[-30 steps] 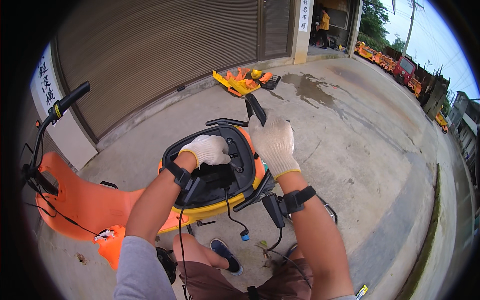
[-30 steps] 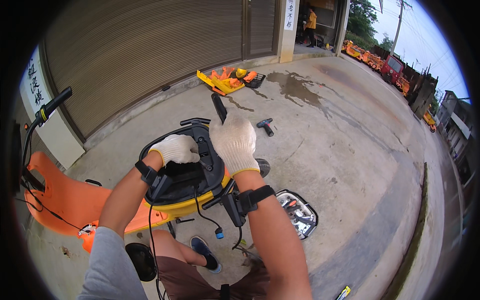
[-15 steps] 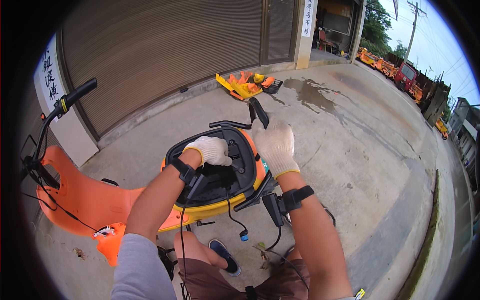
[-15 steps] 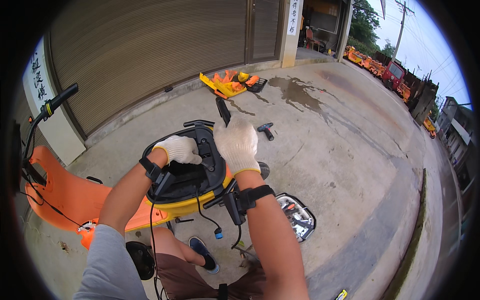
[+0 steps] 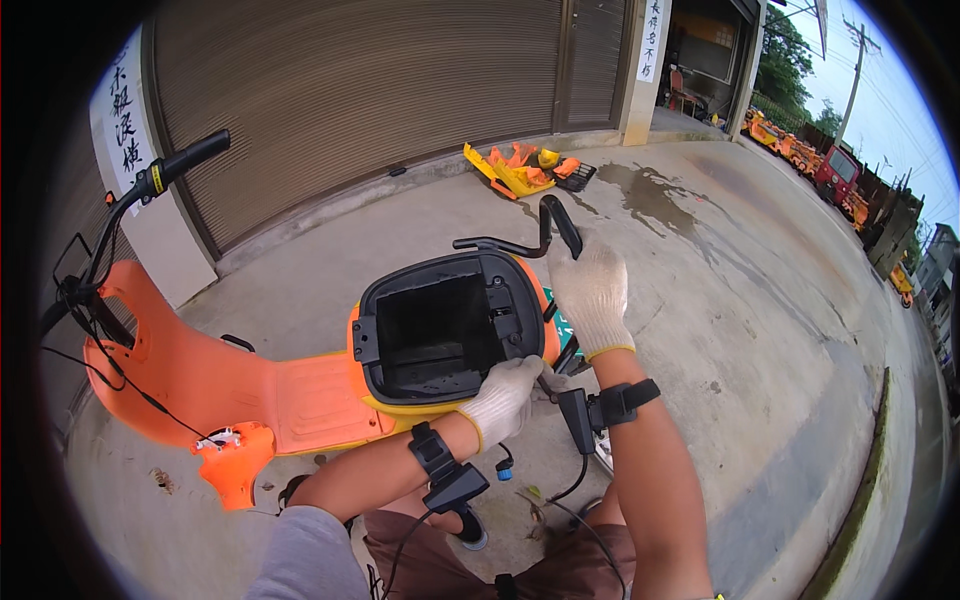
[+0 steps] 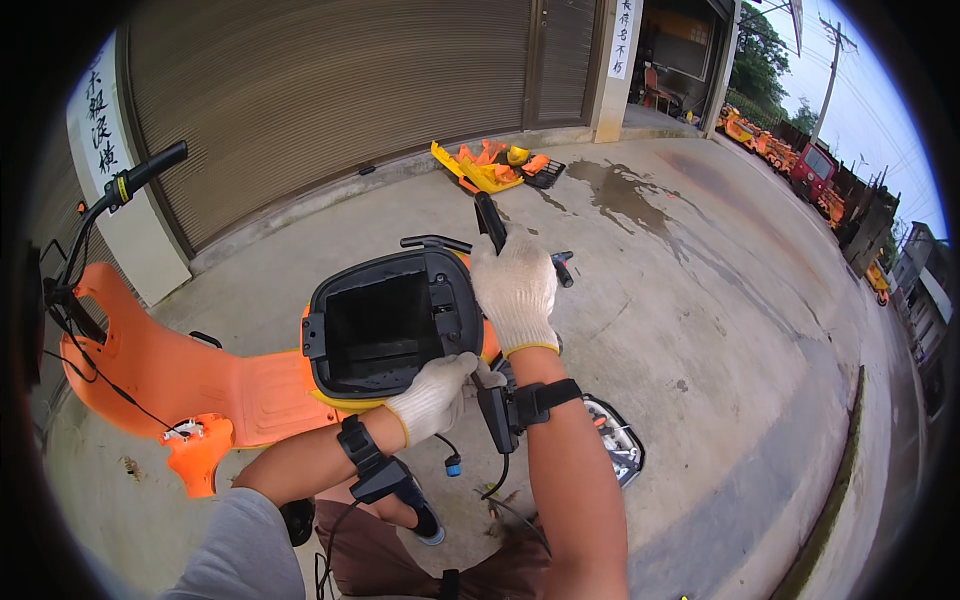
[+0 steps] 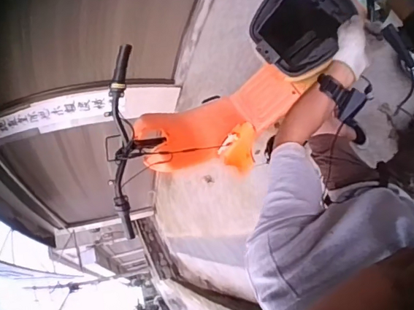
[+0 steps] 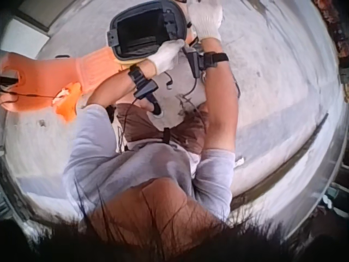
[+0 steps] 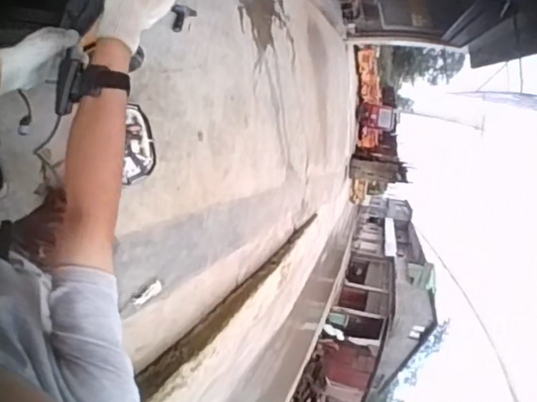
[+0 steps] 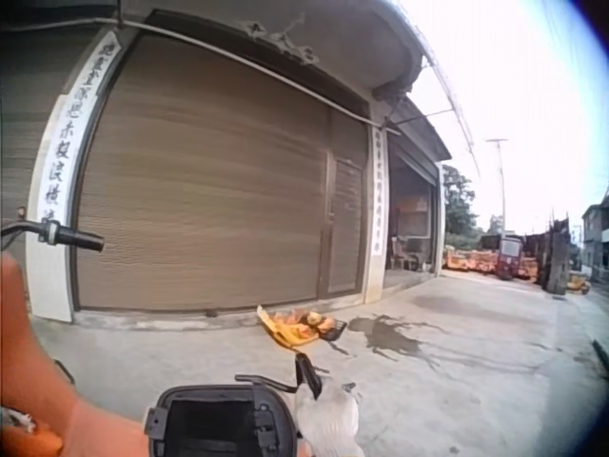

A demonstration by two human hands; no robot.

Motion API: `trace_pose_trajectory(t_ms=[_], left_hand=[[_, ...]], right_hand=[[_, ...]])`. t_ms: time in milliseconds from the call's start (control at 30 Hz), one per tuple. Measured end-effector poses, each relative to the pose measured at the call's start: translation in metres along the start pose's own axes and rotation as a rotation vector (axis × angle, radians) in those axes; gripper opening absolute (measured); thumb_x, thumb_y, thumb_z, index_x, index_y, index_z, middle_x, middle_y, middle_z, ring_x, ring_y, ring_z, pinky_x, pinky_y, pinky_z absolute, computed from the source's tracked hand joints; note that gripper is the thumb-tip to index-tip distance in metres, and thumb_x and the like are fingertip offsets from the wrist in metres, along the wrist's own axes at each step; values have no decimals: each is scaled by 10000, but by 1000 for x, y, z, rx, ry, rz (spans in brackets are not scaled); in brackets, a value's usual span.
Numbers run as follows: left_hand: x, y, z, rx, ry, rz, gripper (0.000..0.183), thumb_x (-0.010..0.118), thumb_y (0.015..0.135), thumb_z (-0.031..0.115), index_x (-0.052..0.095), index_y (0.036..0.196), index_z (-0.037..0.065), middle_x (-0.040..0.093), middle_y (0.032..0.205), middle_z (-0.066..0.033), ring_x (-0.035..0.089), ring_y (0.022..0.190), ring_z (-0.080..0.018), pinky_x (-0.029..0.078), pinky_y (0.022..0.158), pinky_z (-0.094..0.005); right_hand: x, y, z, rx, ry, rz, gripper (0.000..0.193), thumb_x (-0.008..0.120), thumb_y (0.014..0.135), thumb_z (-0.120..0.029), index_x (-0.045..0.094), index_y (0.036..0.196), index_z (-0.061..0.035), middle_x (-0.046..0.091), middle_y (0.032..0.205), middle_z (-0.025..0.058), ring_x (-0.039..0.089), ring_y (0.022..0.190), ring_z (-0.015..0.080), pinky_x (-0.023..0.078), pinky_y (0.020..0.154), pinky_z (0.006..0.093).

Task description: Working on the electrical components and battery compartment of an orange electric scooter.

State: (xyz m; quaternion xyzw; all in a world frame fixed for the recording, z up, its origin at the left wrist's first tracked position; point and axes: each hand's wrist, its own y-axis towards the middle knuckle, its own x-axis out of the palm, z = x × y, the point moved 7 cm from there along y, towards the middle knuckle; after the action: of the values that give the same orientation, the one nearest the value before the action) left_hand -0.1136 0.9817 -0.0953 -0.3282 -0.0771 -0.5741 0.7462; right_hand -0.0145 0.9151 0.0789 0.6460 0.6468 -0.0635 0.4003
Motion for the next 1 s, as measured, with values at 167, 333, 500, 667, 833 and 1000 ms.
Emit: trace_pose_trajectory(t_ms=[167, 333, 500, 667, 833, 1000], left_hand=[[5, -9, 16, 41, -72, -138, 187, 454, 1029, 142, 603, 1021, 29, 675, 938, -106, 663, 842, -213, 524, 764, -331], [-23, -10, 117, 583, 1216, 33, 268, 578, 911, 214, 676, 1012, -14, 641, 787, -91, 619, 678, -180, 502, 644, -321], [-5, -2, 129, 663, 1662, 53, 317, 651, 840, 312, 738, 1005, 56, 717, 891, -163, 693, 834, -319, 540, 757, -393], [17, 8, 114, 474, 1935, 80, 286, 637, 824, 278, 762, 1031, 125, 731, 979, -132, 697, 936, -323, 554, 831, -410], [30, 6, 108, 508, 2100, 83, 247, 647, 797, 245, 752, 940, 73, 728, 908, -167, 719, 870, -346, 582, 761, -436], [36, 8, 98, 477, 2180, 142, 227, 628, 797, 195, 754, 915, 49, 732, 904, -168, 724, 872, -338, 583, 758, -421]], right_hand=[[-2, 0, 1, 25, 0, -1, 428, 578, 871, -316, 683, 1157, -16, 696, 933, 263, 678, 928, 419, 527, 838, 464], [1, 1, 7, 75, 3, -46, 427, 586, 865, -317, 685, 1146, -12, 697, 932, 260, 682, 909, 416, 531, 823, 460], [-2, 0, 2, 46, 9, 5, 428, 577, 874, -315, 682, 1162, -17, 707, 942, 253, 693, 916, 404, 542, 831, 455], [-4, -1, 5, 117, -7, -85, 420, 554, 875, -320, 658, 1163, -33, 700, 882, 251, 696, 881, 414, 544, 817, 488], [-6, -2, 4, 122, 29, -101, 407, 565, 881, -337, 649, 1136, -32, 697, 894, 253, 691, 904, 413, 539, 825, 493], [-5, -2, 5, 124, 40, -106, 393, 566, 880, -336, 648, 1112, -31, 699, 898, 248, 689, 906, 415, 538, 824, 494]])
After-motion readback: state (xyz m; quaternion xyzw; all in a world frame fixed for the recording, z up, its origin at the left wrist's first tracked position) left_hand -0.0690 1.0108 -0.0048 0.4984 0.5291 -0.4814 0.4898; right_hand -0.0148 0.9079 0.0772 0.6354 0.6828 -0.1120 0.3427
